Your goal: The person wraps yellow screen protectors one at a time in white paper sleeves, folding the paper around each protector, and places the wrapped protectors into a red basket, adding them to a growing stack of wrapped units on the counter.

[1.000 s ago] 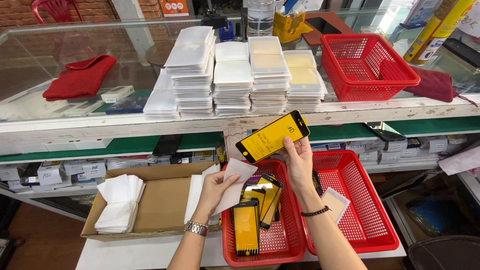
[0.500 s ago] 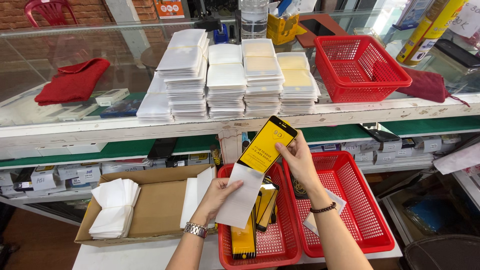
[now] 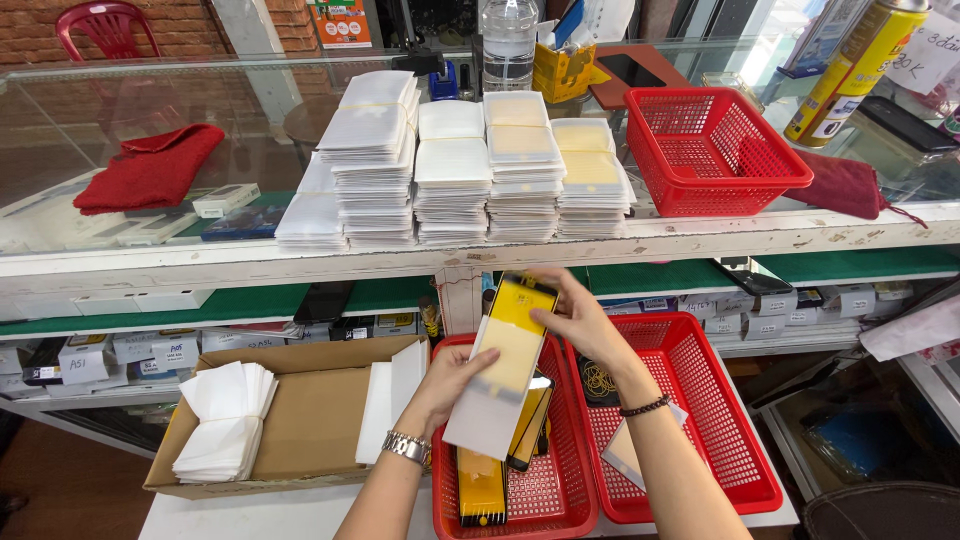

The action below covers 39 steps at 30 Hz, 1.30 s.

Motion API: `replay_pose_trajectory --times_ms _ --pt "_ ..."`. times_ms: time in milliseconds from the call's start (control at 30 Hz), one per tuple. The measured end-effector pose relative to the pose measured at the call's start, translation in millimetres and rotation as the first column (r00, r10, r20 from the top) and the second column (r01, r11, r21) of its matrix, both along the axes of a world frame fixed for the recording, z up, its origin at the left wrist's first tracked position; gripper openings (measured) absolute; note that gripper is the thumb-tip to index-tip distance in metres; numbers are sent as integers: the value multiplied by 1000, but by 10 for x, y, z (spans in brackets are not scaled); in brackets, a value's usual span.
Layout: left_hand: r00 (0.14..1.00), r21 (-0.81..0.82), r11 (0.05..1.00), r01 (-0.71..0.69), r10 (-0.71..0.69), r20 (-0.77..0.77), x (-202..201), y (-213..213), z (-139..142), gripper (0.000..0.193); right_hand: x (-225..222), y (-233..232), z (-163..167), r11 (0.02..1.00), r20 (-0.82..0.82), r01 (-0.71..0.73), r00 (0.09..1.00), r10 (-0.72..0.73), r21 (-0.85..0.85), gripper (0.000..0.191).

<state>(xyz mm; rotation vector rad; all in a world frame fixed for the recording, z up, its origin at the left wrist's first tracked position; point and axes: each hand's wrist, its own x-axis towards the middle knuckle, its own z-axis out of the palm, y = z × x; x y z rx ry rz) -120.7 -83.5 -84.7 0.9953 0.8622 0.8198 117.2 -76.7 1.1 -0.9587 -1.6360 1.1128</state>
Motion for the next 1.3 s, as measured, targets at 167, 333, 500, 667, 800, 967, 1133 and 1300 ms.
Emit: replay_pose_trajectory --times_ms 167,333,500,667,800,967,1133,1300 --pt "982 17 982 -189 189 -2 359 90 65 37 -107 -210 -111 974 113 -8 993 34 -225 64" --pt "936 280 926 -255 309 -170 513 116 119 51 217 -453 -195 882 -3 329 937 -350 -338 89" --pt "956 70 997 26 -4 -294 597 28 142 52 528 -550 -367 831 -18 438 882 -471 -343 89" --pt "972 102 983 151 -129 -197 847 -29 70 41 548 -572 -408 911 164 331 940 -298 -244 56" --pt "998 91 995 31 -25 -64 953 -70 5 37 494 -660 -332 927 26 218 975 -221 -304 69" --pt "958 308 936 -174 233 -166 1062 -112 -14 43 729 -747 -486 712 -47 587 758 -650 -384 83" --pt "614 541 713 -445 683 -395 144 52 -199 39 1401 -965 -1082 441 495 878 471 -730 -185 51" --pt "274 426 790 -441 571 -774 -562 54 -560 67 1338 -1145 -1536 609 910 787 179 -374 95 32"
